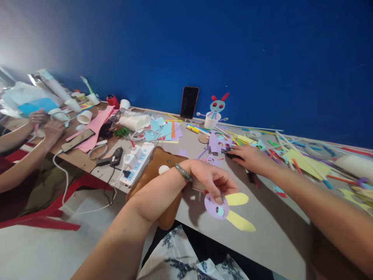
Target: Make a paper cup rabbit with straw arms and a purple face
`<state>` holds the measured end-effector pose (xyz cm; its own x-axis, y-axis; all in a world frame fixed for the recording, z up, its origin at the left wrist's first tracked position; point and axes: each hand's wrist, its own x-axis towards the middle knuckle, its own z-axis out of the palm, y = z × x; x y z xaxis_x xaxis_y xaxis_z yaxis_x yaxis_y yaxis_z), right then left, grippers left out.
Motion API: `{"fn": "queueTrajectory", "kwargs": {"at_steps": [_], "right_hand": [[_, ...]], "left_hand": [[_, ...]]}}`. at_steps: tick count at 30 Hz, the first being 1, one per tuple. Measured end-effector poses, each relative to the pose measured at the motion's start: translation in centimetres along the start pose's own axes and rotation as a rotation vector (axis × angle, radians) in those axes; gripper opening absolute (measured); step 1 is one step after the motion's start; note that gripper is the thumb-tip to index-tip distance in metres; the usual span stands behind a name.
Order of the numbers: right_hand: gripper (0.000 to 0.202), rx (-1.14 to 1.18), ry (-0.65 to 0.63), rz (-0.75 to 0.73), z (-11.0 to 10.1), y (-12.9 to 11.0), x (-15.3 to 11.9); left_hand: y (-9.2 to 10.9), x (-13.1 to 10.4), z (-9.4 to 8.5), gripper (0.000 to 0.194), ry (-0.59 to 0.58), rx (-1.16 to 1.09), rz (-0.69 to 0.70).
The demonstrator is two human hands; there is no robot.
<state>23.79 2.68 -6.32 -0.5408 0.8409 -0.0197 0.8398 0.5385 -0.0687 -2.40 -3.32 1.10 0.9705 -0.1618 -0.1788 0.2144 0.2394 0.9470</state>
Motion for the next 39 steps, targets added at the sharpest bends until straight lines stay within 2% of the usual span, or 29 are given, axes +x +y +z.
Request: {"fn": "queueTrajectory", "kwargs": {"at_steps": [1, 4, 5, 8, 10, 12, 15, 17, 19, 21, 23, 25, 29, 32, 37, 39], "right_hand": [[0.036, -0.007, 0.011, 0.115, -0.5, 0.1, -0.1], [0.039, -0.024, 0.080, 0.312, -2.1, 0.7, -0.6], [0.040, -0.026, 0.105, 0.354, -2.6, 0.9, -1.0], [0.039, -0.034, 0.132, 0.441, -3.2, 1.4, -2.3], [0.036, -0.037, 0.095, 0.446, -2.9, 1.2, -3.3], [0.036, -0.027, 0.052, 0.405, -2.2, 0.4, -4.1], [0.045, -0.002, 0.043, 0.283, -0.5, -1.9, -5.0], [0.052, 0.007, 0.060, 0.233, 0.6, -3.8, -5.4], [0.056, 0.012, 0.103, 0.186, 1.4, -5.7, -5.7], [0.055, 0.059, 0.105, 0.034, 1.8, -7.3, -5.7], [0.056, 0.104, 0.060, -0.090, 1.9, -8.5, -5.4], [0.057, 0.130, 0.002, -0.123, 1.7, -9.3, -4.9], [0.058, 0.137, 0.013, 0.030, 1.1, -9.9, -4.0], [0.066, 0.141, 0.046, 0.215, 0.6, -8.7, -4.0], [0.079, 0.123, 0.091, 0.603, -0.2, -2.6, -5.0], [0.084, 0.132, 0.076, 0.706, -0.2, -0.4, -5.3]], "left_hand": [[-0.1, -0.1, 0.0, 0.041, 0.012, -0.004, -0.008], [-0.6, -0.8, -0.1, 0.040, 0.060, -0.027, 0.038], [-0.9, -1.1, -0.2, 0.039, 0.101, -0.037, 0.100], [-1.6, -1.8, -0.6, 0.045, 0.356, -0.154, 0.449], [-1.6, -2.0, -0.9, 0.051, 0.537, -0.226, 0.652], [-1.0, -1.9, -1.1, 0.053, 0.762, -0.327, 0.790], [0.1, -1.6, -1.3, 0.036, 1.101, -0.507, 0.872], [0.5, -1.4, -1.6, 0.025, 1.197, -0.572, 0.909], [0.5, -1.3, -1.9, 0.018, 1.200, -0.593, 0.958], [0.2, -1.2, -2.1, 0.014, 1.187, -0.598, 0.978], [0.0, -0.9, -2.2, 0.014, 1.206, -0.590, 0.962], [-0.2, -0.7, -2.2, 0.016, 1.222, -0.567, 0.936], [-0.4, -0.7, -2.3, 0.017, 1.202, -0.516, 0.902], [-0.6, -0.8, -2.4, 0.018, 1.178, -0.515, 0.905], [-0.9, -0.5, -2.4, 0.020, 1.194, -0.524, 0.880], [-0.9, -0.2, -2.4, 0.020, 1.202, -0.514, 0.863]]}}
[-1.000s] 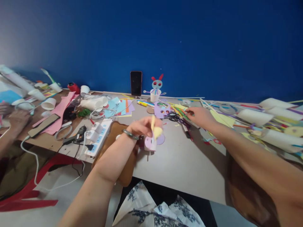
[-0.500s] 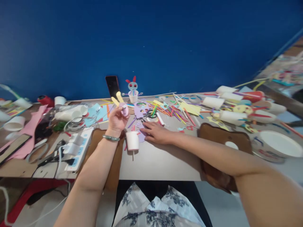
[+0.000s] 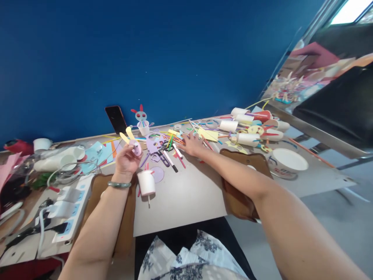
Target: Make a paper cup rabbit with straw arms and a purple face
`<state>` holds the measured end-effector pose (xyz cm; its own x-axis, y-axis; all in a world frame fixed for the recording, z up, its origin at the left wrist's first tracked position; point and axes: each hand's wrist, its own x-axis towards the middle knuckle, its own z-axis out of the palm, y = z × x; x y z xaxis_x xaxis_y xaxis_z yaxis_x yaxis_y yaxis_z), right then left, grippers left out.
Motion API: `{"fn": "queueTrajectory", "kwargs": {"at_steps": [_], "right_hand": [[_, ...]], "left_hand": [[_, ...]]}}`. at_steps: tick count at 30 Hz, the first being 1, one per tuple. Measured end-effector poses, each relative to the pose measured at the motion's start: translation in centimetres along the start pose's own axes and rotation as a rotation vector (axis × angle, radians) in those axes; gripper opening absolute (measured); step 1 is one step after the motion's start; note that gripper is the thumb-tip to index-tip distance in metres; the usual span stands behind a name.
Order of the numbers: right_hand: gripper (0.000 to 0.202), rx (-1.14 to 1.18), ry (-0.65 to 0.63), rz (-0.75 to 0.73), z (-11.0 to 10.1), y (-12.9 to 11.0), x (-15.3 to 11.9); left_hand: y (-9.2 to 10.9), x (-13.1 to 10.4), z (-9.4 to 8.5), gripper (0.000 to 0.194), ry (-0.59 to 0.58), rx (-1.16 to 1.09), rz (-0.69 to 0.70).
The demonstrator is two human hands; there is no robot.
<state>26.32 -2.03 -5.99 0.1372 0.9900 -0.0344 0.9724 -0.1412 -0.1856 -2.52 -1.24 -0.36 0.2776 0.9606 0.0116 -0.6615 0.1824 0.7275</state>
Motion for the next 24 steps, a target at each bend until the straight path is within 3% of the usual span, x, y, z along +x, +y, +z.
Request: {"fn": "queueTrajectory", "kwargs": {"at_steps": [3, 6, 10, 13, 19, 24], "right_hand": [[0.085, 0.005, -0.049, -0.036, 0.4, 0.5, 0.2], [0.082, 0.005, -0.081, -0.215, 1.5, -1.4, -1.6], [0.055, -0.006, -0.066, -0.450, 2.5, -4.2, -4.5], [0.044, -0.012, -0.041, -0.585, 2.6, -4.8, -5.6], [0.043, -0.027, -0.002, -0.693, 1.8, -2.7, -4.4], [0.047, -0.096, 0.066, -0.510, 0.1, 1.9, -0.8]], "left_hand": [[-0.3, 0.0, 0.1, 0.019, 0.000, 0.032, -0.009], [-0.4, 0.1, 0.0, 0.020, 0.021, 0.042, -0.006], [-0.4, 0.2, -0.3, 0.021, 0.011, 0.026, 0.010], [-0.5, 0.3, -0.4, 0.019, -0.006, 0.010, 0.008], [-0.5, 0.4, -0.5, 0.021, -0.007, 0.011, -0.004], [-0.5, 0.3, -0.5, 0.019, 0.016, 0.006, -0.006]]}}
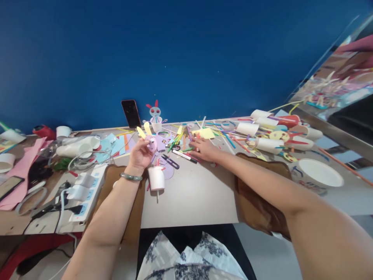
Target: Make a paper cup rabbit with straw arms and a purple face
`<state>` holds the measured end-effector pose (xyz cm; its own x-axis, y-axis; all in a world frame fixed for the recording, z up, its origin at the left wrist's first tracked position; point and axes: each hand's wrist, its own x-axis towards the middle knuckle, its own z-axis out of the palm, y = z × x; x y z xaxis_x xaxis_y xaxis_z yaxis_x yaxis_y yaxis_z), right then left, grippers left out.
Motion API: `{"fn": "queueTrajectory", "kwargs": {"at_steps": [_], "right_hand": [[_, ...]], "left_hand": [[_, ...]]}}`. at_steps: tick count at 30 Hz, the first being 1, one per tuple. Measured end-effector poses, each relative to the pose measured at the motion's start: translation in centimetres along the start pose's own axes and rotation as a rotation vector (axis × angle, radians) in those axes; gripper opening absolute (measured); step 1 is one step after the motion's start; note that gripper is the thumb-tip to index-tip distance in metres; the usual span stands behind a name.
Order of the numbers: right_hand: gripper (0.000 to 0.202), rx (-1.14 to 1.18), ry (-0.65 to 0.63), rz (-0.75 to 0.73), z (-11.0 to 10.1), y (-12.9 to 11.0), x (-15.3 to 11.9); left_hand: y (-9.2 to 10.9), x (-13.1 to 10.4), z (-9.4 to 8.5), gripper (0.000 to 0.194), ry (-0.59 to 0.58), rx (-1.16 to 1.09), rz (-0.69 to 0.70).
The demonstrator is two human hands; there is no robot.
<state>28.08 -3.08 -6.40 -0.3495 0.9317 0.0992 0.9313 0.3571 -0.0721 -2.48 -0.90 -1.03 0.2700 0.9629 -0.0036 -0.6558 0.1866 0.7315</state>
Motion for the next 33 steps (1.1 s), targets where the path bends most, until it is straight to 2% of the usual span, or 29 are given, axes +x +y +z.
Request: {"fn": "queueTrajectory", "kwargs": {"at_steps": [4, 7, 10, 13, 16, 18, 27, 33], "right_hand": [[0.041, -0.091, 0.052, 0.228, -0.7, 4.5, -0.8], [0.040, -0.137, 0.115, 0.304, -1.1, 5.4, -2.6], [0.039, -0.141, 0.127, 0.277, -1.2, 3.9, -4.6], [0.040, -0.093, 0.068, 0.197, -0.6, 0.7, -6.2], [0.046, -0.031, 0.042, 0.142, 0.4, -2.2, -6.8], [0.048, -0.006, 0.041, 0.133, 1.0, -3.4, -6.8], [0.051, 0.032, 0.039, 0.121, 1.6, -3.5, -6.7], [0.051, 0.058, 0.094, 0.136, 1.8, -3.9, -6.7]], "left_hand": [[0.0, 0.0, 0.0, 0.019, 0.010, 0.002, -0.016], [0.0, 0.0, -0.1, 0.020, 0.008, -0.003, -0.016], [-0.1, 0.1, -0.1, 0.019, -0.003, 0.001, -0.006], [-0.2, 0.1, -0.1, 0.018, -0.017, 0.012, 0.008], [-0.3, 0.0, 0.0, 0.018, -0.023, 0.016, 0.009], [-0.2, 0.0, 0.1, 0.018, -0.029, 0.022, 0.006], [-0.6, 0.2, -0.4, 0.021, -0.016, 0.060, 0.024], [-0.9, 0.4, -0.8, 0.023, 0.006, 0.069, 0.011]]}}
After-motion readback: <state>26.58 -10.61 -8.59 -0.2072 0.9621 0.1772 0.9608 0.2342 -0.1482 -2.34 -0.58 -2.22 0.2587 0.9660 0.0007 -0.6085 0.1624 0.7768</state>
